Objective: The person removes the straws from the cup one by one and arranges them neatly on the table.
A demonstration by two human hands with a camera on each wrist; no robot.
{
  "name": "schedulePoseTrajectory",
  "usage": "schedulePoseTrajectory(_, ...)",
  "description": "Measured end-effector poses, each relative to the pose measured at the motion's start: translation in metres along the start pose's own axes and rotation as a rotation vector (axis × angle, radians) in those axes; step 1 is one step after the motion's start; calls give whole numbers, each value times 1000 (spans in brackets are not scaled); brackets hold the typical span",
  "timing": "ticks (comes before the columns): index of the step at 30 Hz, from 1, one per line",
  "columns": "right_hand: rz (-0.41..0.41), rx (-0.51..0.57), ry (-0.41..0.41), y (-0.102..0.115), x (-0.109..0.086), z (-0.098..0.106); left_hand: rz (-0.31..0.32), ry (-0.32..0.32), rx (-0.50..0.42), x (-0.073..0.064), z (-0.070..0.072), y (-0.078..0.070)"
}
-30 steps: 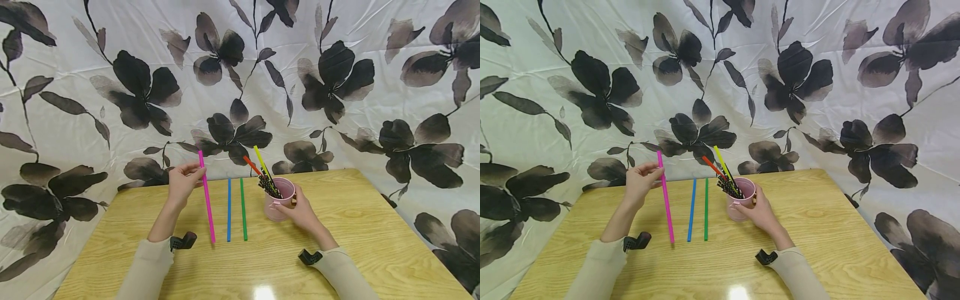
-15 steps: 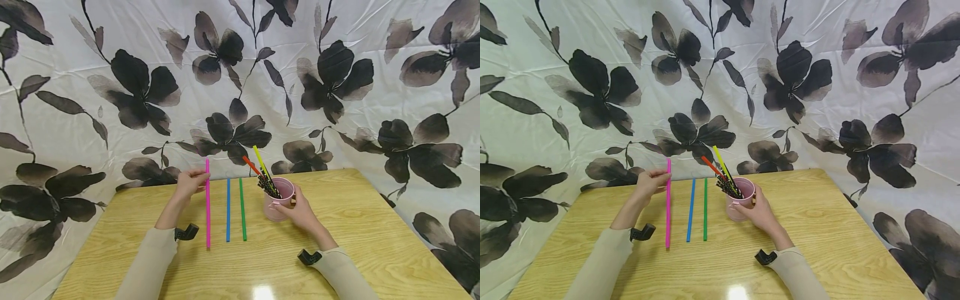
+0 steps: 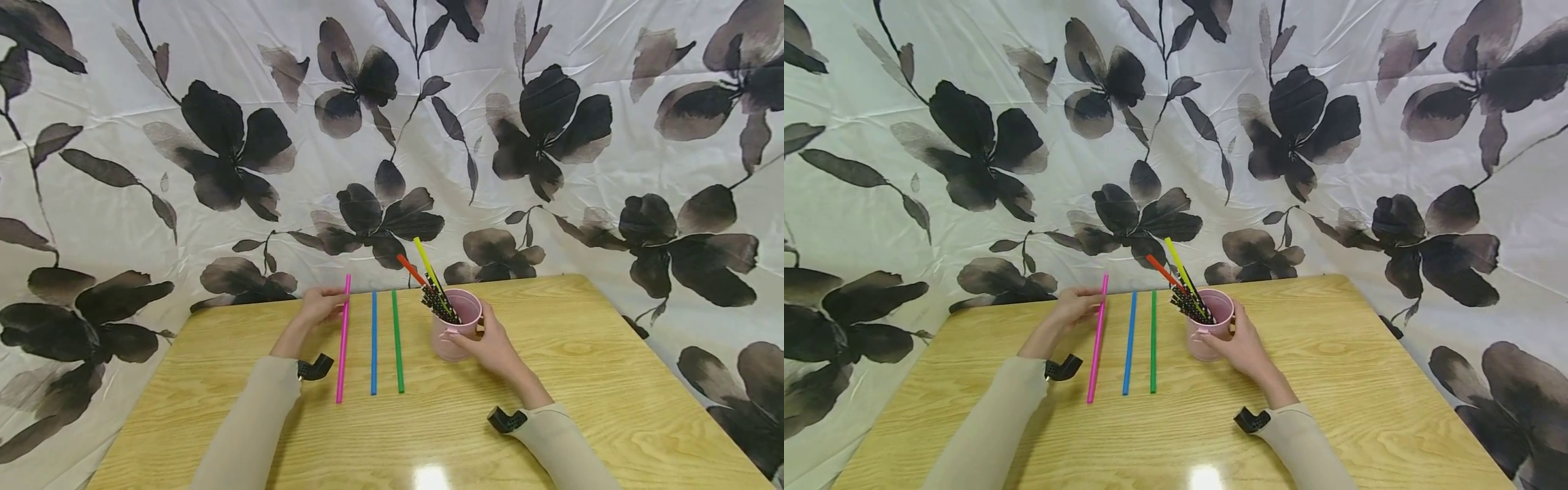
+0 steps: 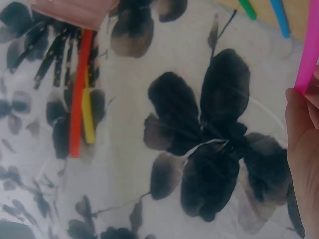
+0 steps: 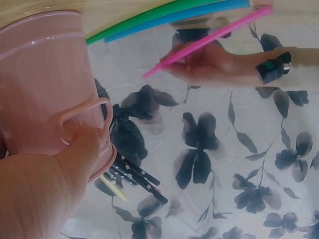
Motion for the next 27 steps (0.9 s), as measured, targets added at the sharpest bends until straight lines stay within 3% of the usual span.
schedulePoseTrajectory(10, -13, 38, 8, -1, 0, -1, 63, -15, 24, 15, -4, 21)
schedulePoseTrajectory(15, -22, 5, -6, -18, 5, -3, 91, -32, 45, 19, -3, 29)
schedulePoseTrajectory(20, -49, -43, -26, -34, 7, -5, 93, -33, 88, 21, -6, 31)
schedulePoseTrajectory(27, -46, -42, -37, -34, 7, -5, 83, -49, 184, 21, -13, 29)
Point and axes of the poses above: each hand's wrist, its own x-axis towards the middle knuckle, its own z-axis out of the back of the hand, y = z × x, the point moved 6 cm from there along x, towards the middle knuckle, and after that the axes turned 1 degree about -x, right-handed, at the moved point
